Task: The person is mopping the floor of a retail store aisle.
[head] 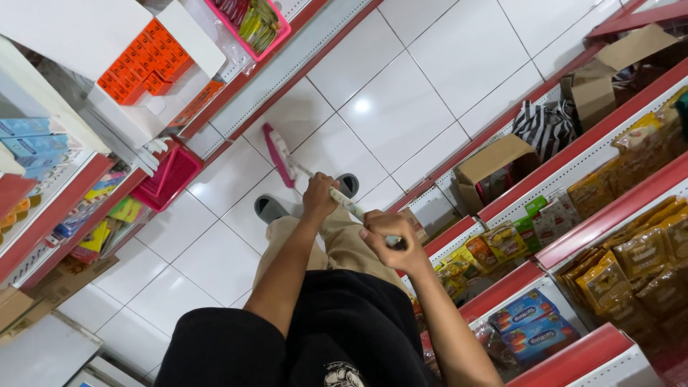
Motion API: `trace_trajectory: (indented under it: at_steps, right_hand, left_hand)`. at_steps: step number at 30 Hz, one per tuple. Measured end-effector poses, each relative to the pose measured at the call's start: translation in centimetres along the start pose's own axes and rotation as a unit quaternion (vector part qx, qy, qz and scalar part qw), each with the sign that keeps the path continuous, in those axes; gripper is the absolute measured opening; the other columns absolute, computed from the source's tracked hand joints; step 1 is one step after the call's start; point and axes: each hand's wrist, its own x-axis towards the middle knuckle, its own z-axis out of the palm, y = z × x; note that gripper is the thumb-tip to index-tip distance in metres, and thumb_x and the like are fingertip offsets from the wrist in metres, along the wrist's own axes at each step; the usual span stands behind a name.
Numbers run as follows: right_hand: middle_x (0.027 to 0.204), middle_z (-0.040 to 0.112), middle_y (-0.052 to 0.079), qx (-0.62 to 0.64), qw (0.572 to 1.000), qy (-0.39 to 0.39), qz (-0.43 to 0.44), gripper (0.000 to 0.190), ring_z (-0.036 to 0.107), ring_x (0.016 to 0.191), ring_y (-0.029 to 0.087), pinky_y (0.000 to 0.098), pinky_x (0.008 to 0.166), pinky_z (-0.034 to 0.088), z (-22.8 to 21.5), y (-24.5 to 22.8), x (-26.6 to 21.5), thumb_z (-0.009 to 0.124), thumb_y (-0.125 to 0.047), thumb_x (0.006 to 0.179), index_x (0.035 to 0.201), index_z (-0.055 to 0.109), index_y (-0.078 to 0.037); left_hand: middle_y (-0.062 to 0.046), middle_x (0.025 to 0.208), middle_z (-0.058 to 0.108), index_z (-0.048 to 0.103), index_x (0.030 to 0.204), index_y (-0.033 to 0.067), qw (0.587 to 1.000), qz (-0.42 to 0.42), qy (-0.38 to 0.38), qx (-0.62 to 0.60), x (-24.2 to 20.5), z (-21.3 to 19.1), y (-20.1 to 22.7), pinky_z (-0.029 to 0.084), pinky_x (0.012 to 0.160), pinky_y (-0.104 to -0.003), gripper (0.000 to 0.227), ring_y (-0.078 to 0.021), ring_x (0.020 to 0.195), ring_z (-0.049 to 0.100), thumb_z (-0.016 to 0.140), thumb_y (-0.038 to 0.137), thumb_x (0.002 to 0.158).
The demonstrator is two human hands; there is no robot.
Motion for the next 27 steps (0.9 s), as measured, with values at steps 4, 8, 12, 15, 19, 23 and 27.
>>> trace_trajectory:
  at_steps: [4, 8, 12, 15, 19, 23, 27]
  right_hand:
    - [0.048, 0.036, 0.005, -0.042, 0.999, -0.017, 0.0, 0.048, 0.035, 0.046, 0.018, 0.0356, 0.061, 0.04, -0.5, -0.5, 0.8, 0.063, 0.011, 0.085, 0.051, 0.033, -0.007]
    - [0.05, 0.042, 0.007, -0.16, 0.986, -0.051, -0.011, 0.039, 0.042, 0.05, 0.022, 0.0364, 0.064, 0.042, -0.5, -2.8, 3.6, 0.067, 0.005, 0.083, 0.053, 0.043, -0.005]
    - [0.056, 0.054, 0.008, -0.251, 0.963, -0.087, -0.037, 0.02, 0.051, 0.058, 0.023, 0.0364, 0.071, 0.045, -1.0, -2.9, 6.0, 0.069, -0.004, 0.076, 0.06, 0.057, -0.006]
    - [0.061, 0.06, 0.006, -0.285, 0.954, -0.072, -0.056, 0.014, 0.055, 0.06, 0.021, 0.036, 0.071, 0.046, -2.0, -4.2, 5.8, 0.07, -0.006, 0.079, 0.066, 0.065, -0.008]
    - [0.05, 0.052, 0.003, -0.315, 0.945, 0.031, -0.076, 0.036, 0.053, 0.05, 0.02, 0.0368, 0.066, 0.05, -5.1, -6.7, 0.7, 0.069, -0.006, 0.085, 0.053, 0.053, -0.01]
    - [0.048, 0.042, 0.0, -0.192, 0.966, 0.087, -0.15, 0.037, 0.042, 0.045, 0.015, 0.0352, 0.054, 0.044, -8.0, -7.3, -7.3, 0.063, -0.008, 0.082, 0.051, 0.043, -0.013]
    - [0.045, 0.041, -0.002, -0.088, 0.972, 0.181, -0.119, 0.041, 0.036, 0.043, 0.01, 0.0354, 0.052, 0.043, -9.5, -8.9, -10.2, 0.063, -0.011, 0.085, 0.05, 0.041, -0.013]
  left_hand:
    - [-0.014, 0.109, 0.062, 0.068, 0.088, 0.0076, 0.998, 0.007, 0.006, -0.057, 3.6, 1.3, 2.6, 0.054, 0.079, -0.048, 0.025, -0.0351, 0.101, 0.063, 0.061, 0.03, 0.097]
    - [-0.011, 0.11, 0.065, 0.064, 0.089, 0.0064, 0.989, 0.05, 0.001, -0.139, 8.5, 0.8, 6.7, 0.054, 0.082, -0.046, 0.026, -0.0332, 0.098, 0.065, 0.061, 0.03, 0.099]
    - [-0.008, 0.113, 0.07, 0.065, 0.084, 0.0067, 0.969, 0.169, -0.001, -0.179, 14.1, 1.9, 10.0, 0.054, 0.087, -0.044, 0.023, -0.032, 0.096, 0.062, 0.071, 0.028, 0.091]
    - [-0.008, 0.101, 0.072, 0.065, 0.085, 0.0059, 0.933, 0.281, 0.087, -0.205, 16.6, 4.7, 13.0, 0.045, 0.109, -0.048, 0.022, -0.0294, 0.107, 0.068, 0.075, 0.024, 0.094]
    - [-0.01, 0.108, 0.073, 0.064, 0.083, 0.0112, 0.931, 0.299, 0.057, -0.2, 12.8, 0.9, 20.6, 0.045, 0.114, -0.047, 0.019, -0.0309, 0.107, 0.069, 0.077, 0.021, 0.092]
    - [-0.007, 0.079, 0.07, 0.06, 0.069, 0.0115, 0.927, 0.347, -0.03, -0.137, 7.0, -0.8, 23.4, 0.048, 0.105, -0.051, 0.03, -0.0283, 0.099, 0.069, 0.068, 0.024, 0.095]
    - [-0.009, 0.074, 0.064, 0.061, 0.069, 0.0091, 0.933, 0.264, -0.203, -0.137, 3.6, 0.9, 22.1, 0.056, 0.082, -0.046, 0.042, -0.026, 0.08, 0.062, 0.059, 0.029, 0.106]
